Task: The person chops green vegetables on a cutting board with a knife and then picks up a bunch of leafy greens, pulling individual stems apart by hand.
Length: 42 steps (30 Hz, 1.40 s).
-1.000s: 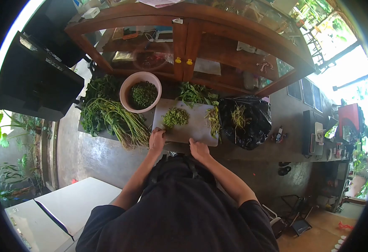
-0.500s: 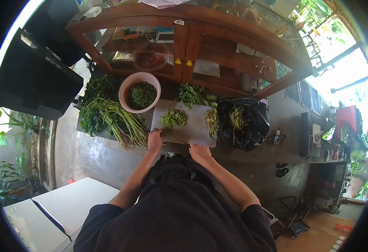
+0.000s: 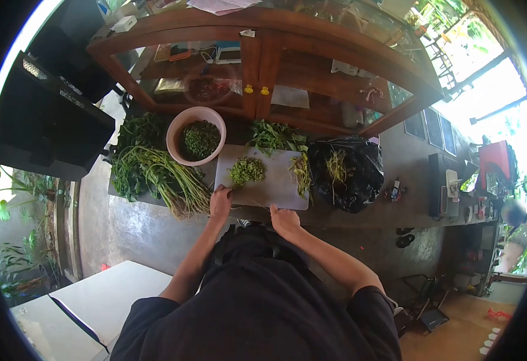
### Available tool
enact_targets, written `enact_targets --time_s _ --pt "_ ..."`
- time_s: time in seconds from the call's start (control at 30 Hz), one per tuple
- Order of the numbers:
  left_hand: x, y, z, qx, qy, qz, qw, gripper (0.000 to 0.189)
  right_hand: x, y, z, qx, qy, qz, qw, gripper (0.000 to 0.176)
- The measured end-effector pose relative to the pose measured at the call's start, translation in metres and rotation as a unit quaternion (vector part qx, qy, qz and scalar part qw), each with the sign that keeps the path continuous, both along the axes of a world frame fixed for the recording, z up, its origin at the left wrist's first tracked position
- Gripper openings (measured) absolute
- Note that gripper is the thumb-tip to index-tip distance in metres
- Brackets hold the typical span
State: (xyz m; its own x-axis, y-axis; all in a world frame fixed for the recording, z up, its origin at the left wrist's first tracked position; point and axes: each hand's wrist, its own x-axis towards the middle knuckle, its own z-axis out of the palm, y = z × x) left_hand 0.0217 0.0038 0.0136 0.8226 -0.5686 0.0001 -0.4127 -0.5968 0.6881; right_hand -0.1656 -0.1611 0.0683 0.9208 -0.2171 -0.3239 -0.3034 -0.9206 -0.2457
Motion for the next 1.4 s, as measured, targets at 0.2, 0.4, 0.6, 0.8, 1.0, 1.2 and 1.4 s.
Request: enact_targets --time_s 0.2,0.4,0.6,0.8,1.0,1.2,1.4 --pt "0.001 0.0 -0.001 -0.014 0.013 0.005 1.0 0.017 0.01 0.012 -0.036 0.094 0.045 -0.074 0.992 0.027" --pt "-0.003 0.001 -0.001 -0.018 -0.013 0.011 1.0 0.016 0.02 0.012 -0.029 0.118 0.045 -0.078 0.989 0.027" --pt "-0.003 0.0 -0.008 -0.013 -0.027 0.027 0.999 0.016 -0.012 -0.004 -0.034 0.085 0.09 -0.062 0.99 0.026" --pt "-0.007 -0.003 -0.006 0.006 -0.025 0.027 0.999 0.015 0.01 0.004 -0.041 0.111 0.051 -0.077 0.99 0.027" --pt "-0.016 -0.004 0.003 0.013 -0.042 0.02 0.999 0.017 0.021 0.002 -0.039 0.139 0.002 -0.059 0.989 0.025" --pt "-0.022 -0.011 0.008 0.05 -0.041 0.046 0.997 0.02 -0.008 -0.027 -0.05 0.114 -0.001 -0.024 0.993 0.025" --pt "-0.028 -0.017 0.017 0.039 -0.036 0.081 0.995 0.019 0.003 -0.034 -0.047 0.124 0.015 -0.015 0.992 0.026"
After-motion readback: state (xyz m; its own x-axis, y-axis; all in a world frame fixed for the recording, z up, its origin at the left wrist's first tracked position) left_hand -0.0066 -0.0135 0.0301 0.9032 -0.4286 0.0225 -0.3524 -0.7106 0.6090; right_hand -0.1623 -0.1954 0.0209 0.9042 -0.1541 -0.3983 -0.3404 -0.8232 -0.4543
